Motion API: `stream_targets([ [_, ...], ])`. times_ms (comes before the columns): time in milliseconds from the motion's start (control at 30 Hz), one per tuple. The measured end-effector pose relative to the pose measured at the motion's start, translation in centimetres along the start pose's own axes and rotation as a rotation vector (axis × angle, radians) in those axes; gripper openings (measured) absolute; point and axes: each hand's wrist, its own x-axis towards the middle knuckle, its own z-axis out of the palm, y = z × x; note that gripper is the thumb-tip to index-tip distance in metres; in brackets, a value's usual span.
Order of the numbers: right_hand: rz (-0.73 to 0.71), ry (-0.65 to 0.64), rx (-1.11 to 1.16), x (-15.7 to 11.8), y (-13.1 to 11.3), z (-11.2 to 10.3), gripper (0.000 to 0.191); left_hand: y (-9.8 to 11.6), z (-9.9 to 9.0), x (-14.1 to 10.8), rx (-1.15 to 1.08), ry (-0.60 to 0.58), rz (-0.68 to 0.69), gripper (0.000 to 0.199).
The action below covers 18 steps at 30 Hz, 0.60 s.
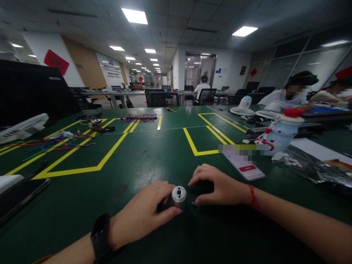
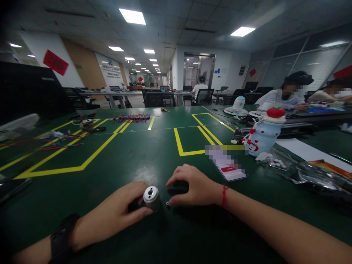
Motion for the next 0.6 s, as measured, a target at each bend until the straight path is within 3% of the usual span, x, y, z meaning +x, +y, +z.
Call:
stream_targets([
  [100,-0.051,-0.068,0.006,0.1,-1.3,0.6,0.024,0.0,0.0,0.1,0.007,-0.005,-0.007,0.019],
  [167,-0.027,-0.038,0.057,0.2,-1.8,1.0,0.013,0.1,-0.1,0.1,0.006,-0.004,-0.004,0.018],
  [367,0.039,0.312,0.296,1.3,-3.3,1.4,0.011,0.1,0.1,0.0,0.003,0.011,0.019,0.018],
  [600,0.0,0.269,0.28,2.0,-4.5,1.8,0.01,-0.1,0.3,0.1,0.008,0.023,0.03,0.018],
])
